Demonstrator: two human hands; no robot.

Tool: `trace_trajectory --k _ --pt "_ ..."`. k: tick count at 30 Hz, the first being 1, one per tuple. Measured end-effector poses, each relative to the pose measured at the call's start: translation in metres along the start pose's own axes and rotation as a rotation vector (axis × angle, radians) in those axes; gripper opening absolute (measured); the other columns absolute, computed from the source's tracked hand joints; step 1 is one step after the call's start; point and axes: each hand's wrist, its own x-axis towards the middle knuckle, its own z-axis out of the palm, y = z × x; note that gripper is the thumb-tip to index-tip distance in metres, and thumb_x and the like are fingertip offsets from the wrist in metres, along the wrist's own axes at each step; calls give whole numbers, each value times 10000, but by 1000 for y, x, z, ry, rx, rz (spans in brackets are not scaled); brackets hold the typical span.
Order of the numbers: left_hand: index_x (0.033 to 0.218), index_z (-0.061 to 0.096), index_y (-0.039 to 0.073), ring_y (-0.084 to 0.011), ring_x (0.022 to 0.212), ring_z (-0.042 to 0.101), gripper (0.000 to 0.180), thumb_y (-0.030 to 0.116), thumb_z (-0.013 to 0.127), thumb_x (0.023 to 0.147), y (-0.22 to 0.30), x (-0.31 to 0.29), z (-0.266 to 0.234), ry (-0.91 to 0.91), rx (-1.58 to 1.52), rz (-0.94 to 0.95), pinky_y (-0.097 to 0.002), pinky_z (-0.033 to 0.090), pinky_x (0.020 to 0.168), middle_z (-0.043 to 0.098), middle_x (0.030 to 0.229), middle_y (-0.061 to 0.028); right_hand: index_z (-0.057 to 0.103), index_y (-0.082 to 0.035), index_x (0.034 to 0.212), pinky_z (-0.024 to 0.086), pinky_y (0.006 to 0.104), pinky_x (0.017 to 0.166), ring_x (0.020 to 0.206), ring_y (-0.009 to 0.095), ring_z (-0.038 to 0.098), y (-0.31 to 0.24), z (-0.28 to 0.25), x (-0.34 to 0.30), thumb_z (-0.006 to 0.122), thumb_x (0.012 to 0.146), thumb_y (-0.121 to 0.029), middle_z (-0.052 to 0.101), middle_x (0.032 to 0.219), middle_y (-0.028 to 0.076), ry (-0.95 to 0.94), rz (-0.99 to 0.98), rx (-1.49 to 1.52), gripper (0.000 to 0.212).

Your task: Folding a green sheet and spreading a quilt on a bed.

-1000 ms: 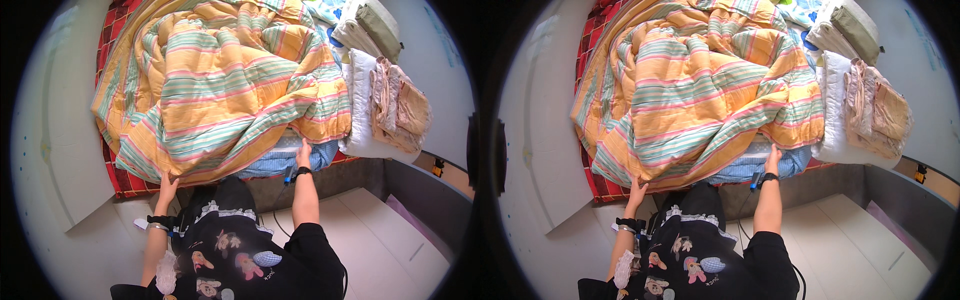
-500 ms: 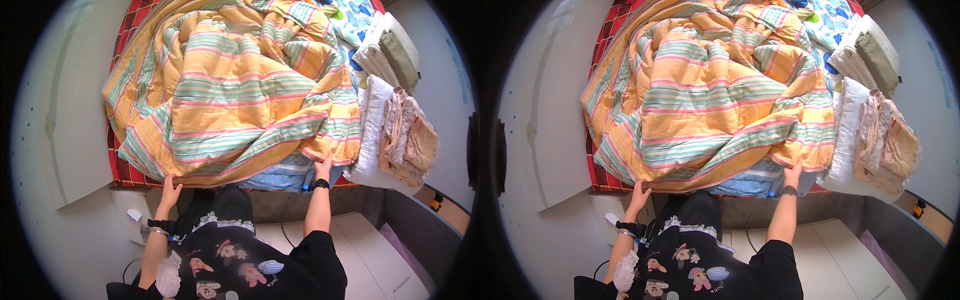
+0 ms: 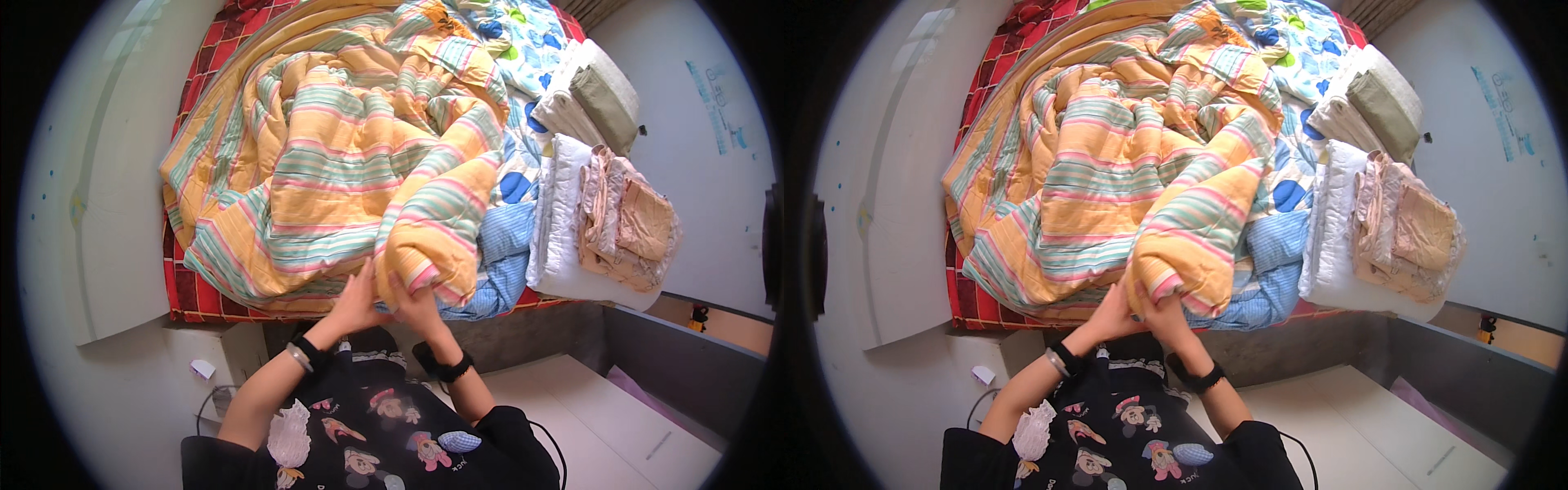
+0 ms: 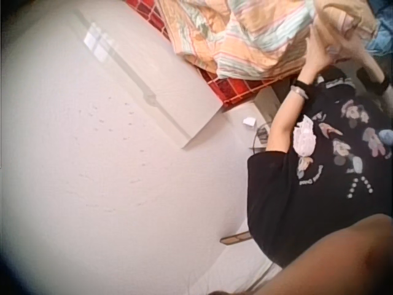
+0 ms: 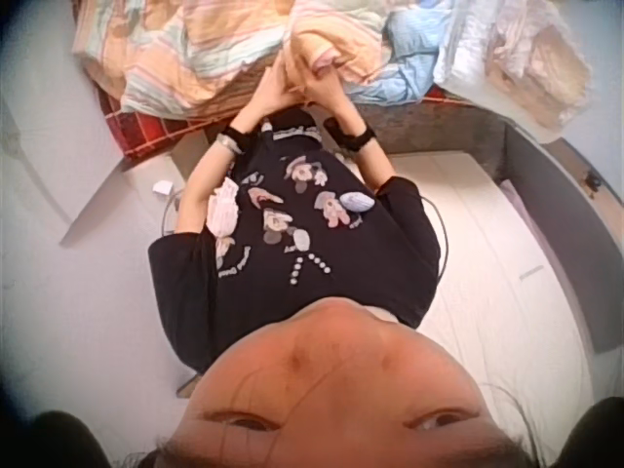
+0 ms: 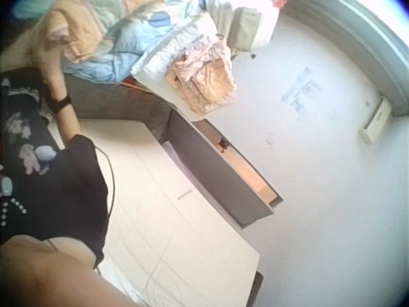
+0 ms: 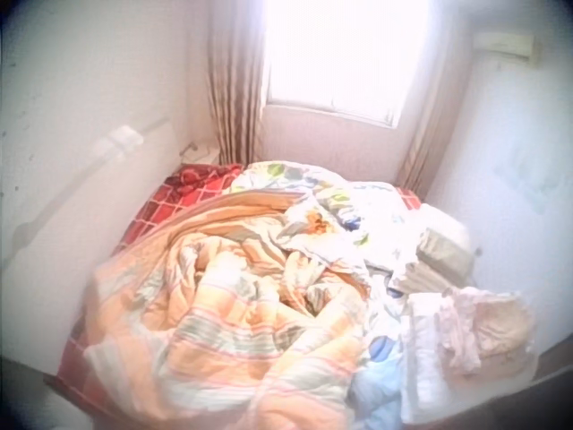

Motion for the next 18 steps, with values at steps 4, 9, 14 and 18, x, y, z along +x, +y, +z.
trace_trajectory --k 4,9,14,18 --pt "1248 317 13 -365 1185 321 727 247 683 665 32 13 18 121 -168 256 -428 291 965 356 1260 -212 515 49 1029 407 350 813 954 299 542 -27 -2 -20 535 842 -165 576 978 181 -85 -99 -61 285" --pt "1192 392 38 -355 1149 361 584 184 635 681 80 10 11 161 -259 319 -411 275 964 421 1193 -187 531 52 1000 417 357 779 924 322 546 -40 -24 -24 532 840 -174 577 945 202 -33 -135 -192 277" --pt "1116 455 39 -368 1023 455 528 187 654 651 73 11 34 124 -293 284 -417 367 863 511 1077 -181 533 64 984 403 354 790 923 299 544 -41 -42 -33 500 872 -200 571 944 217 -30 409 -139 289" --pt "1042 494 51 -312 944 512 389 81 616 673 74 15 23 187 -120 192 -371 408 817 553 992 -133 423 19 1117 482 301 684 839 149 544 -59 -66 -47 475 894 -185 523 1004 75 341 -156 -57 307"
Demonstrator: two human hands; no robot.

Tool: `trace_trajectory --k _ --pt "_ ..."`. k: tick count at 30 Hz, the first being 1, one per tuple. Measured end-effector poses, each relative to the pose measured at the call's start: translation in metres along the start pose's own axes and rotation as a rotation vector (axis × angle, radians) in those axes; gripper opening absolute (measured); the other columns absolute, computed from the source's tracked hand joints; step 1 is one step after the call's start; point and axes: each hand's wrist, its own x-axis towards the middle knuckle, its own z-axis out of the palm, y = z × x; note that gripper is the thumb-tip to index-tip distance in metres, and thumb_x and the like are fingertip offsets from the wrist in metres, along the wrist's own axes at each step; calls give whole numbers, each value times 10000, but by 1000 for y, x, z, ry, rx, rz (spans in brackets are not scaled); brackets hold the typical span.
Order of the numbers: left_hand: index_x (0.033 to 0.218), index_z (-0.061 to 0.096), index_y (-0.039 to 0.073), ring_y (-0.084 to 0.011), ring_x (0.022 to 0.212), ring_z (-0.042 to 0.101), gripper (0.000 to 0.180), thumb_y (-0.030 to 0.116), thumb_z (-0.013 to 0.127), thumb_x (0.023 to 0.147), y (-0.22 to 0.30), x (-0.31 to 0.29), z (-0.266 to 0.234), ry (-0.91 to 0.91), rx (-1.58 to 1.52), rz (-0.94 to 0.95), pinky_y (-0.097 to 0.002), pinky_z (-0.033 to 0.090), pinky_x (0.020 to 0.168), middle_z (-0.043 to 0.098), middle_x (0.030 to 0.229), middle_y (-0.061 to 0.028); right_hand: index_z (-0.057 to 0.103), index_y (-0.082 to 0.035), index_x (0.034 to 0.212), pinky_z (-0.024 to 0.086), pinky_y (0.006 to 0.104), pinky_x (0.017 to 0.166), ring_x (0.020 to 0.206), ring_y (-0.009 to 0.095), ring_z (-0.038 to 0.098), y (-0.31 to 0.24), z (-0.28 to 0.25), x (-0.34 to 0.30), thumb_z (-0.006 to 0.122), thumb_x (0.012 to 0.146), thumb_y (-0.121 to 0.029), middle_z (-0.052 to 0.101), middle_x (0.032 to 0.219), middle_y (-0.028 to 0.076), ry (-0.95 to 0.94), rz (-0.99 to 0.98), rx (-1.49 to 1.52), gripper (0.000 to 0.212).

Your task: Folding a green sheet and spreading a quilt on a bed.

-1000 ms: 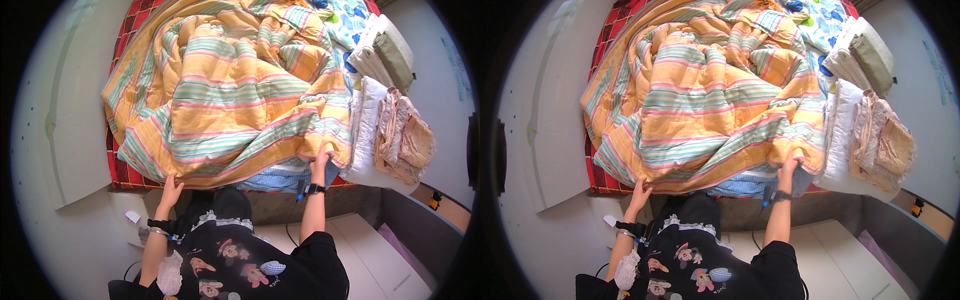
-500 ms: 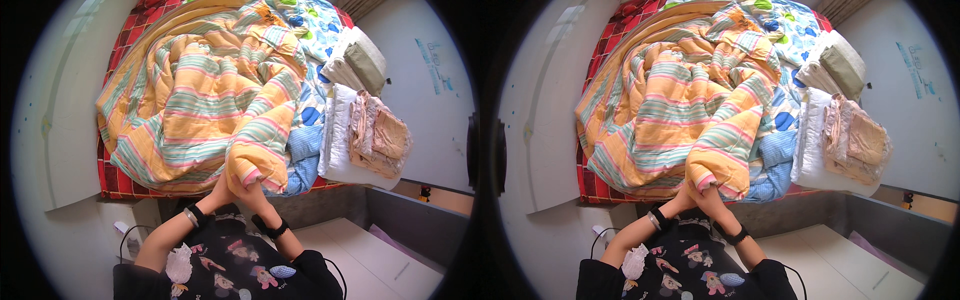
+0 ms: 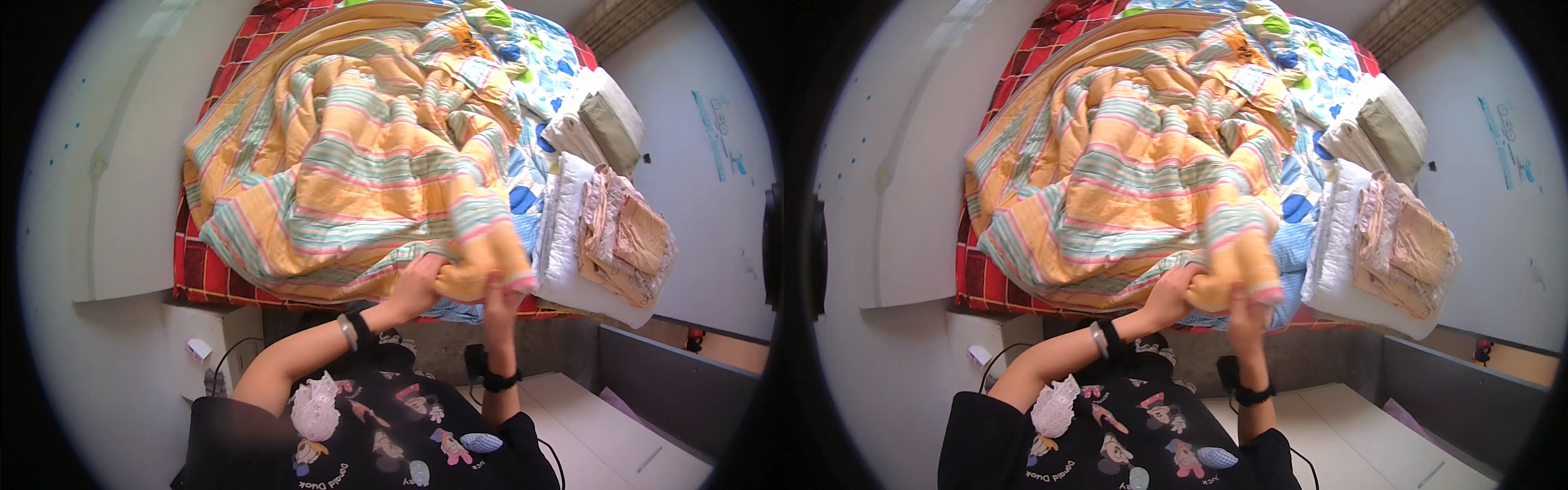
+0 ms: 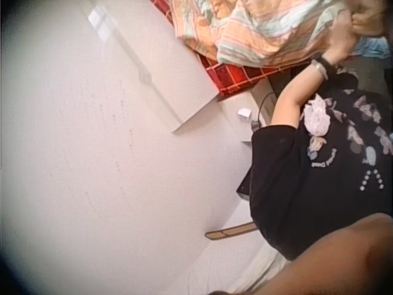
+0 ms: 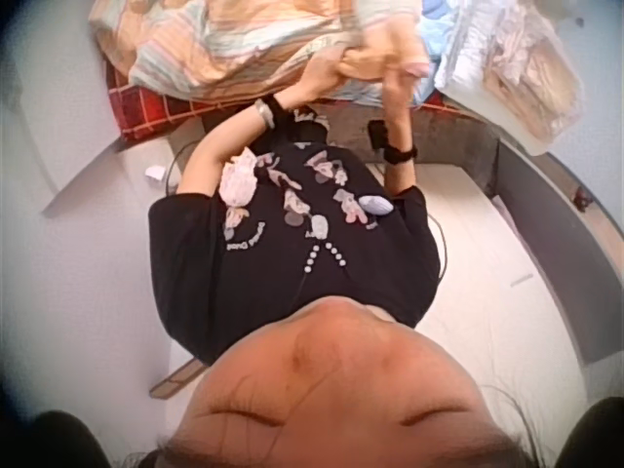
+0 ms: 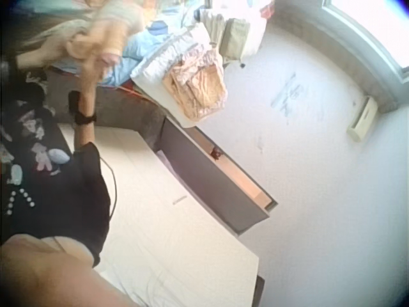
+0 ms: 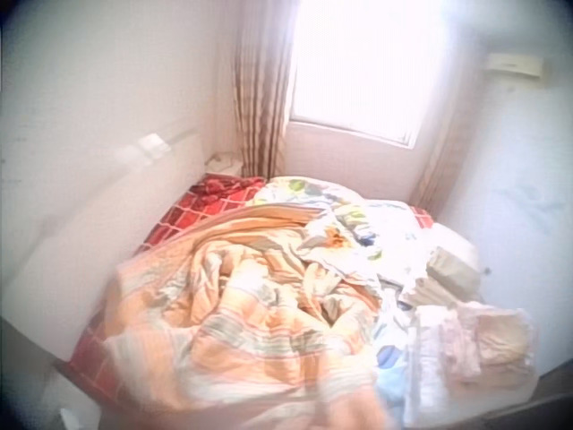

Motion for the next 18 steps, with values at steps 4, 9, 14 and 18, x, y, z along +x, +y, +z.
trace_trajectory --k 4,9,14,18 --pt "977 540 68 -304 893 532 287 79 570 692 -33 -15 4 102 197 117 -380 419 784 578 943 -118 379 -8 1190 490 338 732 901 217 559 -46 -40 -19 504 878 -211 508 1079 123 365 164 428 392" --pt "1006 536 67 -326 851 569 278 50 467 737 -61 -55 -24 28 218 112 -412 454 712 599 884 -163 367 40 1190 446 301 812 950 176 516 -74 -77 -67 493 886 -220 498 1079 111 600 -67 383 419" --pt "1097 495 63 -366 803 564 366 35 485 732 -17 -98 -77 -35 142 77 -425 454 669 586 883 -193 399 62 1170 429 308 831 953 186 520 -52 -94 -108 518 874 -204 501 1099 126 570 -33 220 415" --pt "1144 470 65 -376 773 566 412 28 496 734 39 -124 -110 -26 -2 168 -428 446 643 573 853 -222 452 70 1125 399 305 839 954 195 516 -15 -61 -148 498 867 -101 523 1093 131 192 -24 -177 313"
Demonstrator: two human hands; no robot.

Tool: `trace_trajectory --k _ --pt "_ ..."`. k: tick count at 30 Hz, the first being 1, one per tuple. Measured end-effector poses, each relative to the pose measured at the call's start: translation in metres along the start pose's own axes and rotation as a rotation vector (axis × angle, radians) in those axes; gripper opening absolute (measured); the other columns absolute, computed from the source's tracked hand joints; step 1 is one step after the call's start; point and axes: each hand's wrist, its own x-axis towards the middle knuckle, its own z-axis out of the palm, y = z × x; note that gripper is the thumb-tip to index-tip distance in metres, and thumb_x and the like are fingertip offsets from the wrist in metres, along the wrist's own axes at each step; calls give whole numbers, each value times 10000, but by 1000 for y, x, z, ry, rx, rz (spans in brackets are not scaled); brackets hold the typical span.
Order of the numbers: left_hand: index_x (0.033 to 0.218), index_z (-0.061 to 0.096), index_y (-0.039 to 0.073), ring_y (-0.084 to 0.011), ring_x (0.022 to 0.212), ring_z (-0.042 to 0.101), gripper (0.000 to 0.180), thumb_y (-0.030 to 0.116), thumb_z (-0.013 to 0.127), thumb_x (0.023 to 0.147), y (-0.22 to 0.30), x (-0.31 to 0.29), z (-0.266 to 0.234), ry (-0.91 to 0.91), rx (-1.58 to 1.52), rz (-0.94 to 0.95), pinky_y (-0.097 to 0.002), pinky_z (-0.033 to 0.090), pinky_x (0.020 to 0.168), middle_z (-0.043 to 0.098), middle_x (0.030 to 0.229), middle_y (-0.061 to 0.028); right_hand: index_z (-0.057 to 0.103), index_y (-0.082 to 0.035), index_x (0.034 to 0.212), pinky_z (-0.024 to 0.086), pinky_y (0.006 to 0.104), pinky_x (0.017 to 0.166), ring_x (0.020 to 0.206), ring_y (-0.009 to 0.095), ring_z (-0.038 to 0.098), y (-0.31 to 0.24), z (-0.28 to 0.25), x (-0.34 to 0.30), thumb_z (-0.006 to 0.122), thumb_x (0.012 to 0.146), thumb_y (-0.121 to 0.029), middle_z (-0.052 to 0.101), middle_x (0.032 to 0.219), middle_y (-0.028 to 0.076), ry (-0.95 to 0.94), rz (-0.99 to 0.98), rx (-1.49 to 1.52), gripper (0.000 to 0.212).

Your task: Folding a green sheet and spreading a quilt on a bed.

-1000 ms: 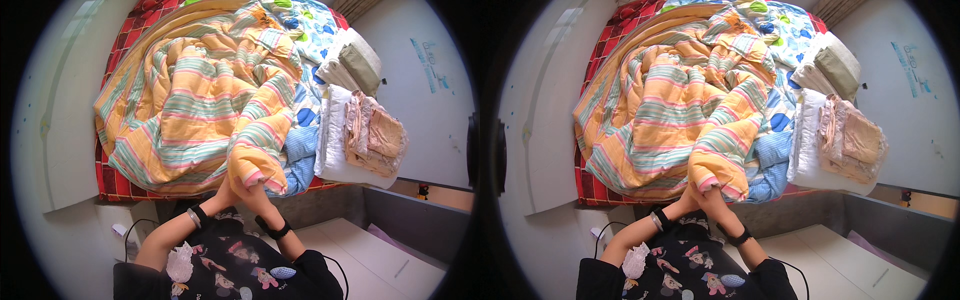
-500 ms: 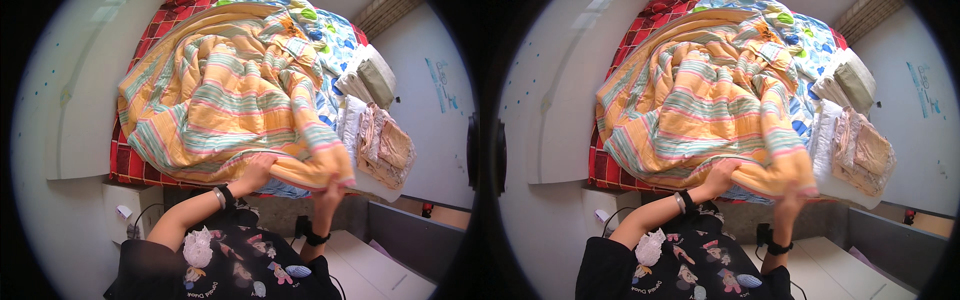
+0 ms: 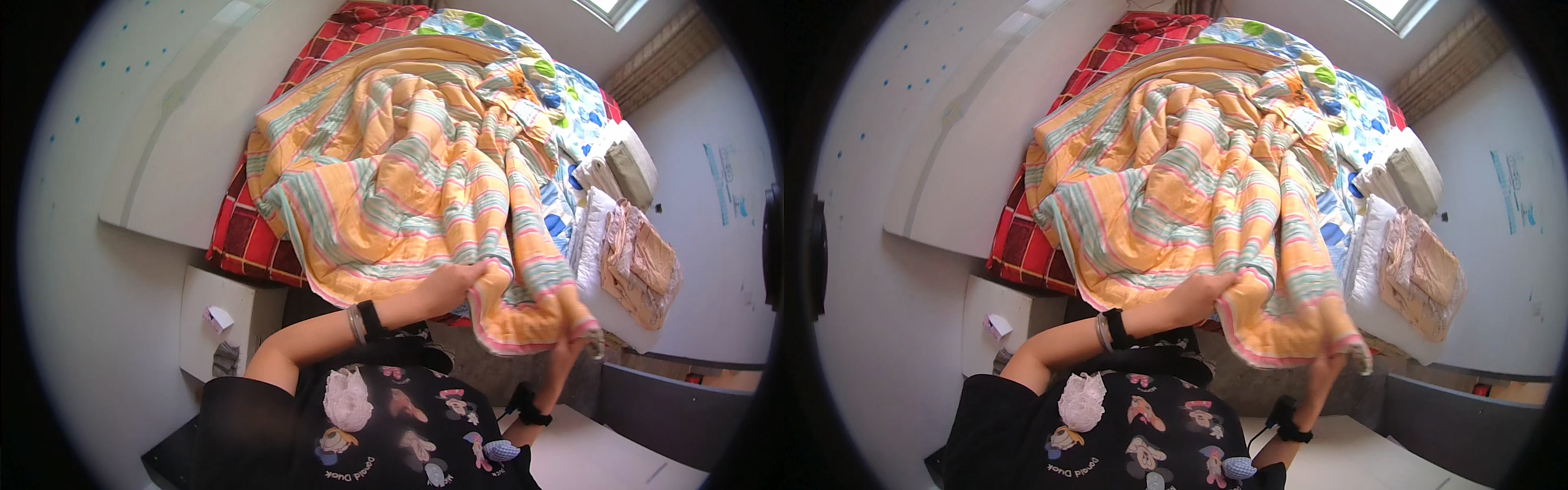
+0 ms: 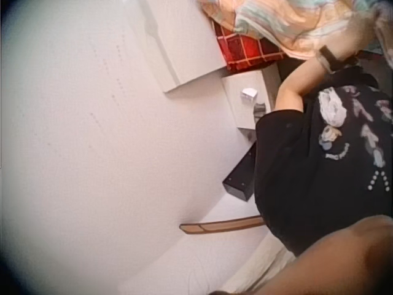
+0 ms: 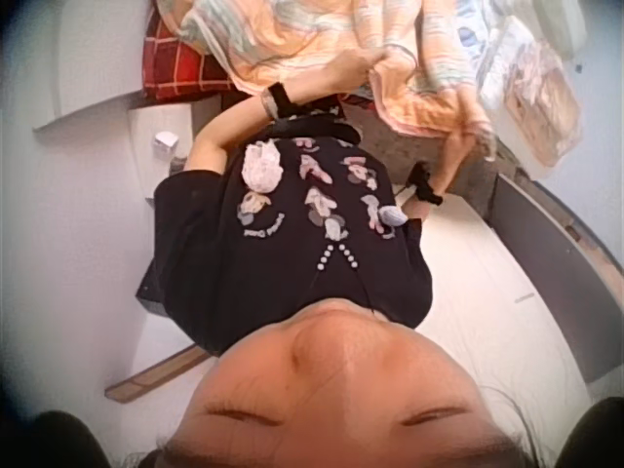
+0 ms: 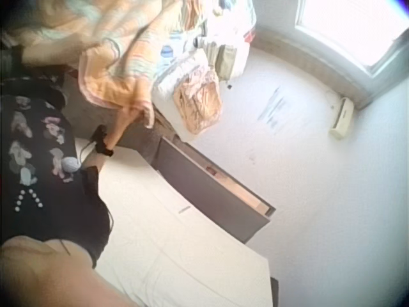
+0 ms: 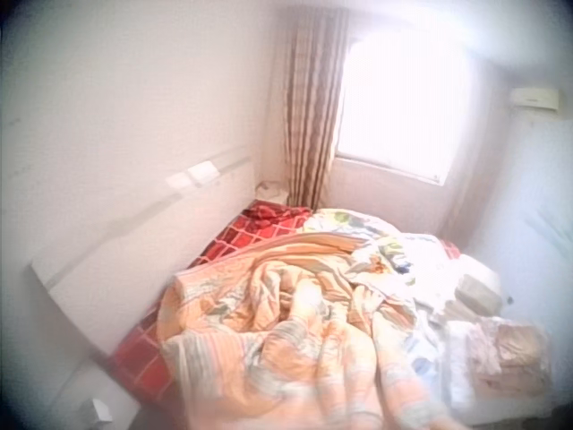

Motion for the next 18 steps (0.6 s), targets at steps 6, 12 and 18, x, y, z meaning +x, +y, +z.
trace_trajectory --k 6,12,18 --pt "982 462 9 -388 661 565 250 41 471 735 38 -32 -3 154 -71 42 -466 433 573 562 682 -218 522 82 972 408 344 761 895 255 536 -30 77 -70 606 763 -199 563 957 183 -521 -25 -191 360" --pt "898 505 27 -339 655 587 188 86 536 722 45 -55 22 79 99 65 -408 464 542 559 660 -176 537 63 884 437 331 642 736 248 573 -62 120 -82 696 660 -211 584 786 148 -465 -137 -254 389" --pt "847 525 52 -311 759 593 128 68 554 724 46 -50 17 13 -50 62 -371 479 619 581 752 -167 529 53 930 427 362 693 835 286 564 -26 114 -62 682 650 -183 573 866 194 -290 -246 -240 396"
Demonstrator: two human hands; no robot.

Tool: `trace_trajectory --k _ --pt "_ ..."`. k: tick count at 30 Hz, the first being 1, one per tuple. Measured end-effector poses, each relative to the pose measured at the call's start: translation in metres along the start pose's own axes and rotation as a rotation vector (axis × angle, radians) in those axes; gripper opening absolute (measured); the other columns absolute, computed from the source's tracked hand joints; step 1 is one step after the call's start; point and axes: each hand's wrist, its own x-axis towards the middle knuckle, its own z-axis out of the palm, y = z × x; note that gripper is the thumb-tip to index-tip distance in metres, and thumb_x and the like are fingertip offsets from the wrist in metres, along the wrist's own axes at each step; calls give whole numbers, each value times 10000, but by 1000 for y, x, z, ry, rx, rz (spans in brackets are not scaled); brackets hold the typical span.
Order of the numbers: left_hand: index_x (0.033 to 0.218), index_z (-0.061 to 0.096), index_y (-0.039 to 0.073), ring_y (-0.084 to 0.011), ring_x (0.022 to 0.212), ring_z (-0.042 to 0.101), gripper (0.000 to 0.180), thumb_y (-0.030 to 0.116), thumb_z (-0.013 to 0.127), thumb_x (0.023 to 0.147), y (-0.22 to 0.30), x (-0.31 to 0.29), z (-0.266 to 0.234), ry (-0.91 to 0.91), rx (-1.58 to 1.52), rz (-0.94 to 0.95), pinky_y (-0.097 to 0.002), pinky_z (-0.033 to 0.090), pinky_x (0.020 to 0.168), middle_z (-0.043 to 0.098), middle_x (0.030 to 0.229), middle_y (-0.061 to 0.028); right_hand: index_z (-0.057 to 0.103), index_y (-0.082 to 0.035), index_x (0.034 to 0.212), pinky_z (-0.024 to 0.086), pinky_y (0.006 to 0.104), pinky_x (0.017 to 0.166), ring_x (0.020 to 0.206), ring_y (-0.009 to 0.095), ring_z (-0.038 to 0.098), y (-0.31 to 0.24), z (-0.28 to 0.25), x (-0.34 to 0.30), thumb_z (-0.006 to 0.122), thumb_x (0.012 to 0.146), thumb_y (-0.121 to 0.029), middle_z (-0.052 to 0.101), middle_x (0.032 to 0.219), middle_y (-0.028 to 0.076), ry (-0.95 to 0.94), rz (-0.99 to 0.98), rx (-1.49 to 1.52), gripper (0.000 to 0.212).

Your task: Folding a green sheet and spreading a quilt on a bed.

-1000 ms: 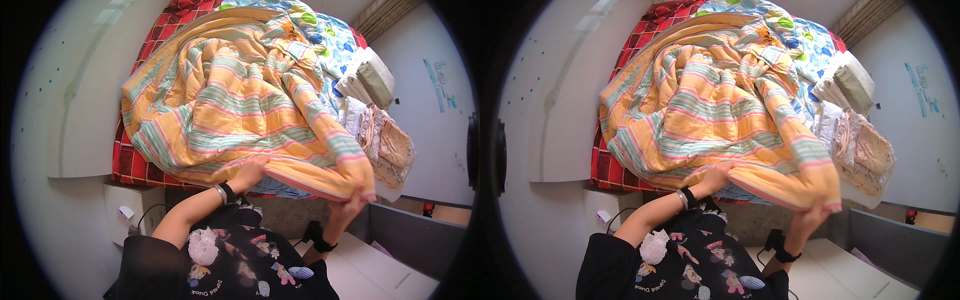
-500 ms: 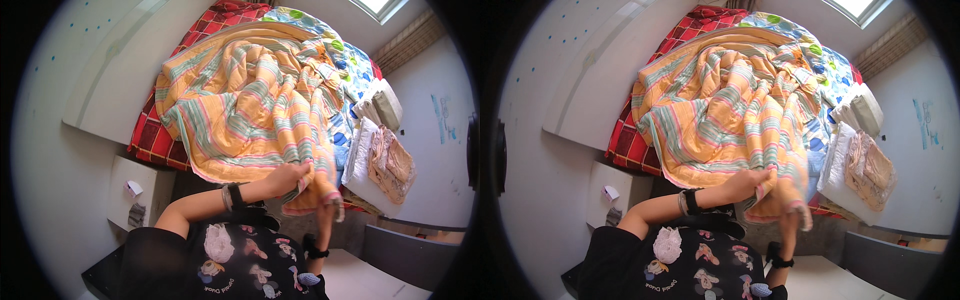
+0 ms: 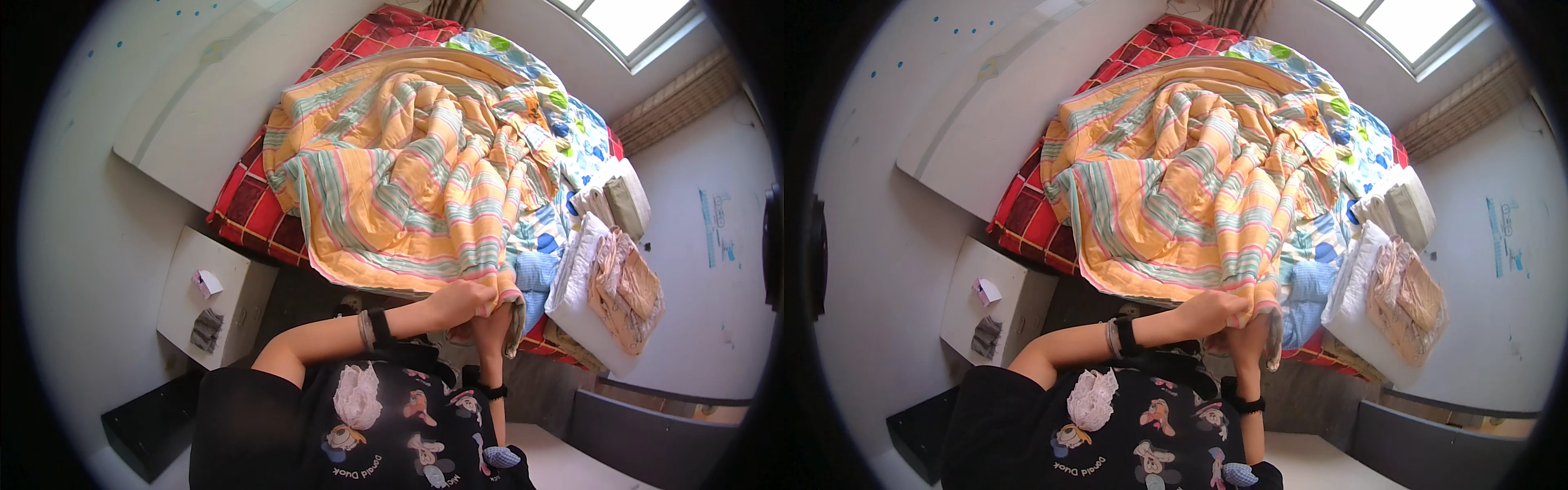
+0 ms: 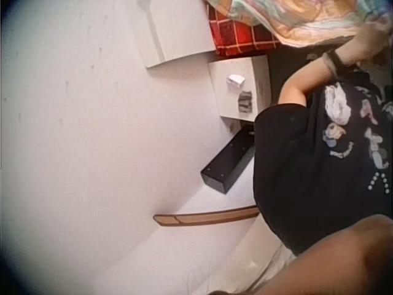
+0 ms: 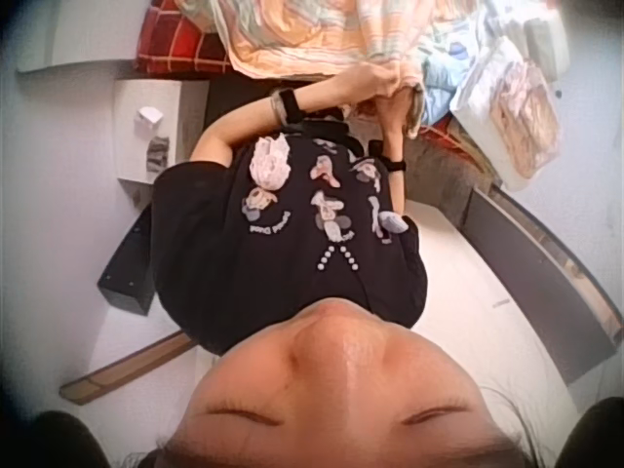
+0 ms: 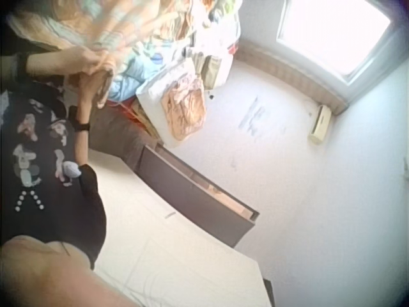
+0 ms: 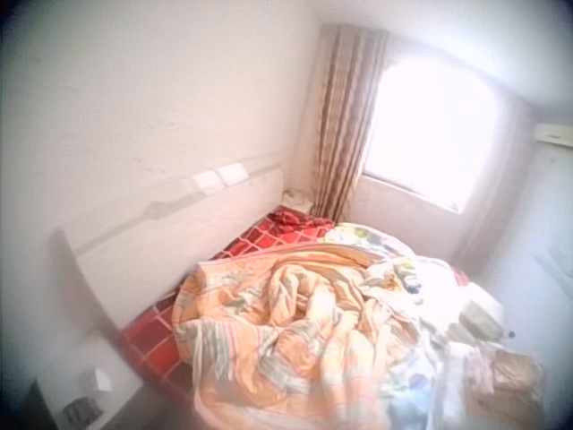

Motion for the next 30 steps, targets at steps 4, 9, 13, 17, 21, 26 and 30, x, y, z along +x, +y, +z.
trace_trajectory --k 4,9,13,17,21,26,30 --pt "917 558 53 -312 905 563 202 41 566 716 -28 -6 12 42 -184 31 -348 459 738 582 894 -185 521 51 971 412 370 742 897 297 541 32 -20 6 670 659 -174 554 948 207 -104 -47 -93 412" --pt "1003 558 -16 -325 958 519 369 129 638 674 -124 -36 14 763 225 -534 -383 393 853 569 936 -193 536 48 995 438 312 763 854 186 559 56 -101 16 633 686 -44 590 952 103 77 -49 206 337" --pt "1333 141 -15 -362 1299 103 1008 446 678 616 -175 -55 -2 831 331 -1680 -423 159 1043 69 1383 -269 451 59 1089 415 317 807 933 197 510 110 -170 23 656 701 -76 512 1034 128 176 -70 40 459" --pt "1346 34 -1 -364 1310 17 1111 485 696 598 -199 -86 9 985 658 -1753 -456 93 1047 2 1390 -268 445 58 1086 410 327 818 937 210 509 114 -217 43 654 709 -91 505 1040 127 122 6 156 457" --pt "1308 191 -21 -365 1204 325 922 364 712 653 -212 -94 29 1178 31 -1808 -400 344 940 228 1345 -243 443 38 1086 390 318 836 941 226 505 143 -246 59 583 758 -139 510 1025 127 145 -26 112 398" --pt "883 582 -57 -366 702 578 284 213 547 799 -183 -50 23 774 271 -929 -396 434 608 549 739 -278 454 31 1102 408 311 819 936 214 524 149 -256 93 595 762 -134 534 1022 120 -131 -123 -5 403" --pt "1043 565 67 -306 813 601 296 273 476 850 -68 31 31 208 470 -563 -358 459 720 604 836 -206 485 21 1089 421 323 808 946 232 550 172 -255 121 639 726 -106 572 1016 153 -297 -37 17 415"
